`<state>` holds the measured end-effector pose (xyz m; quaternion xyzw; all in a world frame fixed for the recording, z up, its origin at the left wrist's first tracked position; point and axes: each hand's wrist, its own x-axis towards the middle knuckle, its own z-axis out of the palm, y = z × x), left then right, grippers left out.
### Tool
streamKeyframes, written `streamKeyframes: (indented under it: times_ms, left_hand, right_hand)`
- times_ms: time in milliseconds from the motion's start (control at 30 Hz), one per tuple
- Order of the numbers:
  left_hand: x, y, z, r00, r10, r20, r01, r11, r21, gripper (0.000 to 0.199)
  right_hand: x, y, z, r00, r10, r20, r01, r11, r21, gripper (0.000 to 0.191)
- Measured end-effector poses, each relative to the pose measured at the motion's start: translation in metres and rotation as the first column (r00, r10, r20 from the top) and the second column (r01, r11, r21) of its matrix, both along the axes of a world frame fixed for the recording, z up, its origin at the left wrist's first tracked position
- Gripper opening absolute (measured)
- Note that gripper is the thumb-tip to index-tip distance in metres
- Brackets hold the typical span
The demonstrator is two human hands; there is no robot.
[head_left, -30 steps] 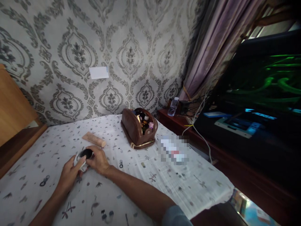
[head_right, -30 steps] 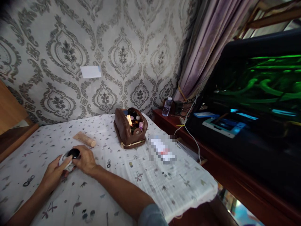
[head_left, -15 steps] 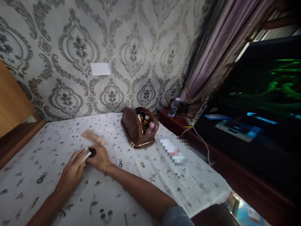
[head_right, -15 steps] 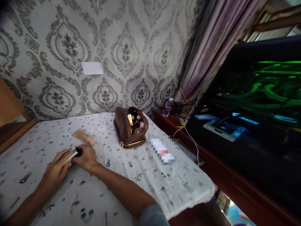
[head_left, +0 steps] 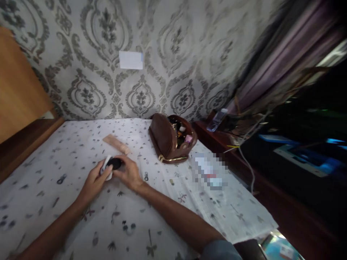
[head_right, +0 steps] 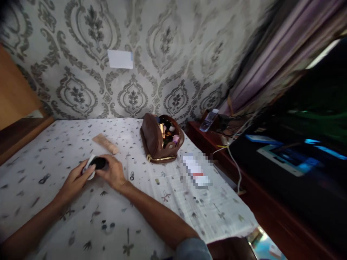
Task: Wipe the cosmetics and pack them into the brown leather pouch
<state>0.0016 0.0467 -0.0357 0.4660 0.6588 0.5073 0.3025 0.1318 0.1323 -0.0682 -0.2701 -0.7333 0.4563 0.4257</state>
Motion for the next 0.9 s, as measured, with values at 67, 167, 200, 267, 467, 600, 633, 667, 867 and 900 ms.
streamKeyframes:
  times_ms: [67,167,200,267,467,600,633,667,867,900]
  left_hand:
    - [0.0,-0.001,-0.004,0.994,-0.005,-0.111,0.012,0.998,0.055,0.066]
    - [-0.003,-0.005,-0.01,0.943,-0.077,-0.323,0.13,0.981,0.144,0.061]
    - [-0.003,-0.006,-0.011,0.911,-0.118,-0.396,0.194,0.968,0.158,0.059]
    - [-0.005,-0.009,-0.014,0.838,-0.19,-0.512,0.31,0.937,0.158,0.055]
    - [-0.013,-0.006,-0.008,0.849,-0.205,-0.487,0.319,0.934,0.162,0.053]
    - [-0.021,-0.002,0.001,0.961,-0.194,-0.197,0.215,0.973,0.086,0.055]
    - [-0.021,-0.001,0.002,0.976,-0.188,-0.11,0.195,0.979,0.058,0.056]
    - [-0.021,0.0,0.002,0.983,-0.183,-0.019,0.184,0.982,0.039,0.057]
    - [-0.01,0.002,-0.009,0.85,-0.303,0.431,0.303,0.95,0.072,0.064]
    - [-0.008,0.001,-0.01,0.835,-0.323,0.445,0.323,0.943,0.078,0.063]
  right_hand:
    - [0.0,0.001,-0.005,0.999,-0.035,-0.038,0.032,0.996,-0.089,0.05]
    - [-0.002,0.004,-0.01,0.993,-0.076,-0.089,0.054,0.973,-0.224,0.053]
    - [-0.002,0.004,-0.01,0.991,-0.078,-0.109,0.049,0.967,-0.251,0.05]
    - [-0.004,0.005,-0.011,0.986,-0.065,-0.155,0.017,0.957,-0.29,0.045]
    - [-0.002,0.003,-0.007,0.97,0.09,-0.227,-0.177,0.899,-0.4,0.051]
    - [0.001,-0.001,0.002,0.956,0.087,-0.281,-0.218,0.851,-0.478,0.054]
    - [0.001,-0.002,0.004,0.949,0.086,-0.302,-0.233,0.84,-0.491,0.053]
    - [0.002,-0.003,0.006,0.943,0.085,-0.322,-0.247,0.828,-0.503,0.051]
    - [0.014,-0.008,0.01,0.965,0.08,-0.248,-0.201,0.834,-0.513,0.053]
    - [0.017,-0.009,0.009,0.976,0.072,-0.206,-0.164,0.866,-0.473,0.053]
